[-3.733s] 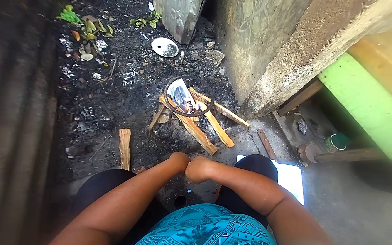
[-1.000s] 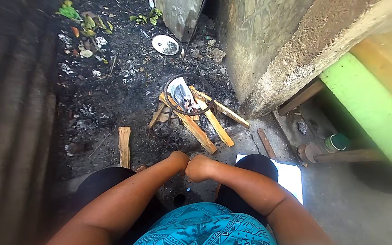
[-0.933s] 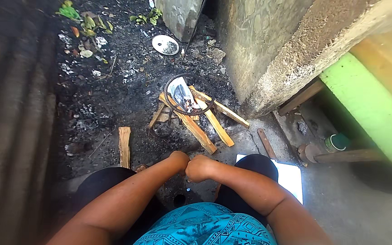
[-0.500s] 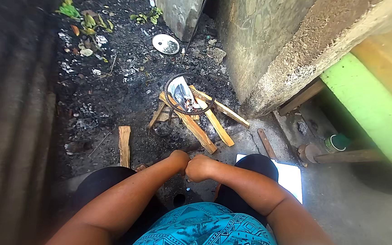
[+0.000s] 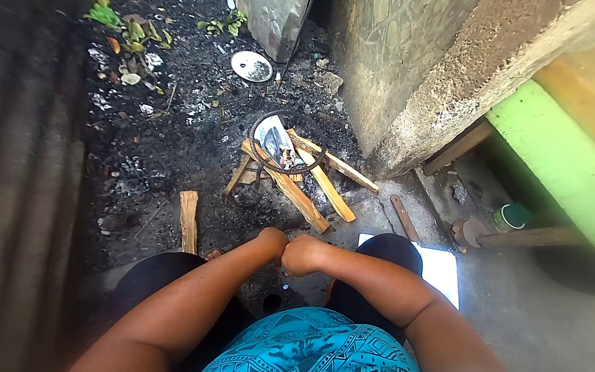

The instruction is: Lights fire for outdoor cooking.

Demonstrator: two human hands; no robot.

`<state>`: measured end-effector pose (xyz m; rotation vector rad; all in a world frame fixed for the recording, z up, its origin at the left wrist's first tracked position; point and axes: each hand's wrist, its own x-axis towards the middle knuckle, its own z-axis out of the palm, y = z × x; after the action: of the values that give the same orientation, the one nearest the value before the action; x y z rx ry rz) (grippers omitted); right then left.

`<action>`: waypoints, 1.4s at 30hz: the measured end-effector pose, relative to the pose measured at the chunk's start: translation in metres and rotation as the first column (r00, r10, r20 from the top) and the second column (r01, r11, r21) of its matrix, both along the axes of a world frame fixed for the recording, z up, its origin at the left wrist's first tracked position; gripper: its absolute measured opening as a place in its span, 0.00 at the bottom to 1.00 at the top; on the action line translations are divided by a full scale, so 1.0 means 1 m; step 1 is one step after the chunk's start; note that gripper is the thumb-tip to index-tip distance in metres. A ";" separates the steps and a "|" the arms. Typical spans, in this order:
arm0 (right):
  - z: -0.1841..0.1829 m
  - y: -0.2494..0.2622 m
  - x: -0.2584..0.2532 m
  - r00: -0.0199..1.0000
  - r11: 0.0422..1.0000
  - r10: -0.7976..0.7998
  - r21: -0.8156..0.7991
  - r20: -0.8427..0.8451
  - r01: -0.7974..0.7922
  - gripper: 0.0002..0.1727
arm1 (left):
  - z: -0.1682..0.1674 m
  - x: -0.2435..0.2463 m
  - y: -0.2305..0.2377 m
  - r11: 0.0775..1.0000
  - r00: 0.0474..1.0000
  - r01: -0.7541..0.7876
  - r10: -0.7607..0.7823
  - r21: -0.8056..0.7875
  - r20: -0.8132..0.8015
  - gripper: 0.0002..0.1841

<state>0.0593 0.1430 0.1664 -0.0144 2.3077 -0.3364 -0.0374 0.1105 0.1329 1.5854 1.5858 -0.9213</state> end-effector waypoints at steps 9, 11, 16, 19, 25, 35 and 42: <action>0.000 0.000 0.000 1.000 1.000 0.005 0.001 0.001 -0.005 0.23 | -0.001 -0.001 0.001 1.000 1.000 -0.004 0.004 -0.002 0.004 0.21; 0.000 0.000 0.000 1.000 1.000 0.006 0.002 -0.001 -0.006 0.23 | 0.000 -0.001 0.000 1.000 1.000 -0.002 0.002 -0.003 0.006 0.21; 0.000 0.000 0.000 1.000 1.000 0.009 0.003 -0.001 -0.009 0.22 | 0.000 0.000 0.001 1.000 1.000 0.000 0.000 -0.003 0.005 0.20; 0.001 -0.001 0.000 1.000 1.000 0.000 0.002 0.001 0.000 0.22 | 0.004 0.000 0.000 1.000 1.000 -0.006 0.006 -0.002 0.010 0.19; 0.001 0.000 0.000 1.000 1.000 -0.001 -0.002 0.004 0.001 0.22 | 0.003 0.001 0.000 1.000 1.000 -0.014 0.014 0.003 0.011 0.19; -0.001 0.000 -0.001 1.000 1.000 0.009 0.004 0.004 -0.009 0.22 | 0.003 0.000 0.000 1.000 1.000 0.003 -0.003 -0.005 0.004 0.18; 0.001 0.000 -0.001 1.000 1.000 0.002 0.003 0.003 -0.002 0.22 | 0.002 0.000 0.001 1.000 1.000 0.005 -0.005 0.002 0.001 0.18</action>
<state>0.0586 0.1429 0.1671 -0.0147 2.3053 -0.3311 -0.0375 0.1110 0.1354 1.5920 1.5834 -0.9210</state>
